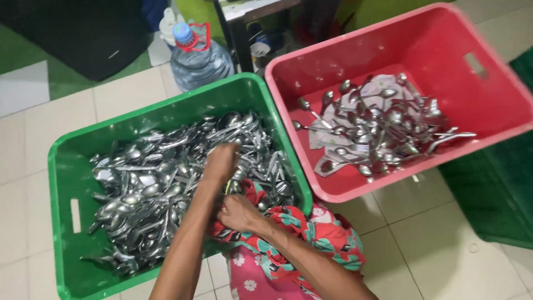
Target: Wipe spoons with a cloth and move them from a green sorting bin to a red bin.
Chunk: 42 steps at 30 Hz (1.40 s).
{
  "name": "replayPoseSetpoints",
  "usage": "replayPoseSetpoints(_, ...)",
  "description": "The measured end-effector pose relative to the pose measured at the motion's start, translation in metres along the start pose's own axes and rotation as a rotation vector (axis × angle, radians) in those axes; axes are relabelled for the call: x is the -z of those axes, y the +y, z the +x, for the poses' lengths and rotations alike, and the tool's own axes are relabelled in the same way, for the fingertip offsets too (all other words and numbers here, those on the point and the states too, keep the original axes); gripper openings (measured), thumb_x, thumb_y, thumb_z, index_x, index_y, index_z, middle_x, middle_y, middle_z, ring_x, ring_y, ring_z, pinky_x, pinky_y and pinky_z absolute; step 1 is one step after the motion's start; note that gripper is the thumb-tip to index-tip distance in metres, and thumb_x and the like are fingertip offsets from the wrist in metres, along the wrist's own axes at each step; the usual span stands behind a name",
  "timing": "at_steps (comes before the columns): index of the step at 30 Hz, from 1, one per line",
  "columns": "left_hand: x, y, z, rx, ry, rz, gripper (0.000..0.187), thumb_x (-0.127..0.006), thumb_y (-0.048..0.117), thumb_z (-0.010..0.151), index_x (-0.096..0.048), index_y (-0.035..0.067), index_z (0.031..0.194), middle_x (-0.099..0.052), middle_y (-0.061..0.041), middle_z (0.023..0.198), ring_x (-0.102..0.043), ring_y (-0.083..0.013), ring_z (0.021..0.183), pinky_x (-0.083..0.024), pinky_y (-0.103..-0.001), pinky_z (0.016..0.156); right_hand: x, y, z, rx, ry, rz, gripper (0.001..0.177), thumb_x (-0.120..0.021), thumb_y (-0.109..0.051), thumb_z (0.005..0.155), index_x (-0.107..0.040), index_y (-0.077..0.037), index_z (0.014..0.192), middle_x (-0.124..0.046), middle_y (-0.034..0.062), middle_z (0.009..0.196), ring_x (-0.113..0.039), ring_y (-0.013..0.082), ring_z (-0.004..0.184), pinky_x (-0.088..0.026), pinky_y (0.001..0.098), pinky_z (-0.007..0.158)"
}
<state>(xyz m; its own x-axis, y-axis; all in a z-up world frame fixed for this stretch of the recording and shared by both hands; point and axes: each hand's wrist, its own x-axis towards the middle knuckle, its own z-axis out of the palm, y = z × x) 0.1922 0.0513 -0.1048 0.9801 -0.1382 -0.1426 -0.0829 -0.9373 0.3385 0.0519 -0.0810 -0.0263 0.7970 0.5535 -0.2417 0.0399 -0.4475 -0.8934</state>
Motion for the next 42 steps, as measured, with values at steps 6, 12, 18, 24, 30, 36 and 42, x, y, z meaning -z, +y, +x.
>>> replayPoseSetpoints(6,-0.071,-0.023,0.072,-0.273,0.023,0.500,0.024,-0.061,0.015,0.088,-0.072,0.024,0.107,-0.066,-0.009,0.113,-0.064,-0.0294,0.109,-0.060,-0.042,0.074,-0.004,0.002,-0.015,0.059,-0.034,-0.014,0.024,-0.062,-0.018,0.074,-0.059,0.000,0.059,-0.057,0.0182,0.057,-0.054,0.0400,0.057,-0.044,0.0518,0.053)
replayPoseSetpoints(12,-0.097,-0.023,0.105,-0.504,0.168,0.732,0.012,-0.059,0.018,0.087,-0.071,0.016,0.089,-0.057,-0.016,0.118,-0.050,-0.0294,0.110,-0.048,-0.036,0.070,-0.046,0.049,0.005,0.059,0.032,-0.219,0.018,-0.063,-0.010,0.074,-0.064,0.008,0.074,-0.063,0.0303,0.071,-0.060,0.0518,0.058,-0.051,0.0524,0.051)
replayPoseSetpoints(18,-0.052,-0.003,0.101,-0.539,-0.074,0.840,0.023,-0.055,0.015,0.093,-0.062,0.008,0.114,-0.056,-0.018,0.128,-0.054,-0.0282,0.112,-0.049,-0.043,0.094,-0.034,0.043,0.004,0.076,0.042,-0.181,0.024,-0.063,-0.018,0.076,-0.063,0.006,0.076,-0.065,0.0285,0.076,-0.062,0.0516,0.066,-0.051,0.0527,0.059)
replayPoseSetpoints(24,0.005,-0.005,0.018,-0.247,0.286,0.440,0.022,-0.049,0.018,0.093,-0.051,0.009,0.113,-0.071,-0.014,0.078,-0.067,-0.0341,0.065,-0.049,-0.048,0.068,-0.007,0.004,0.000,0.118,0.104,-0.014,0.028,-0.052,-0.022,0.091,-0.052,0.005,0.099,-0.062,0.0246,0.094,-0.061,0.0435,0.078,-0.050,0.0526,0.070)
replayPoseSetpoints(30,0.066,0.022,-0.113,0.285,0.356,-0.479,0.025,-0.048,0.015,0.099,-0.069,0.003,0.101,-0.071,-0.026,0.081,-0.066,-0.0485,0.079,-0.050,-0.053,0.073,0.019,0.004,-0.003,0.256,0.481,-0.058,0.034,-0.060,-0.016,0.085,-0.062,-0.002,0.117,-0.069,0.0208,0.097,-0.067,0.0415,0.086,-0.055,0.0467,0.073)
replayPoseSetpoints(36,0.083,0.058,-0.177,0.290,0.336,-0.638,0.028,-0.046,0.012,0.104,-0.071,0.003,0.099,-0.071,-0.026,0.083,-0.069,-0.0467,0.086,-0.051,-0.051,0.078,0.044,-0.015,0.018,0.448,0.765,-0.457,0.019,-0.065,-0.013,0.088,-0.069,-0.010,0.107,-0.060,0.0110,0.097,-0.067,0.0365,0.077,-0.055,0.0446,0.058)
replayPoseSetpoints(42,0.064,0.063,-0.186,0.319,0.273,-0.540,0.026,-0.042,0.021,0.104,-0.067,0.012,0.100,-0.072,-0.023,0.081,-0.068,-0.0495,0.090,-0.050,-0.056,0.078,0.040,0.007,0.042,0.531,0.734,-0.695,0.008,-0.063,-0.013,0.088,-0.064,-0.012,0.096,-0.053,0.0077,0.091,-0.065,0.0269,0.067,-0.054,0.0368,0.054)
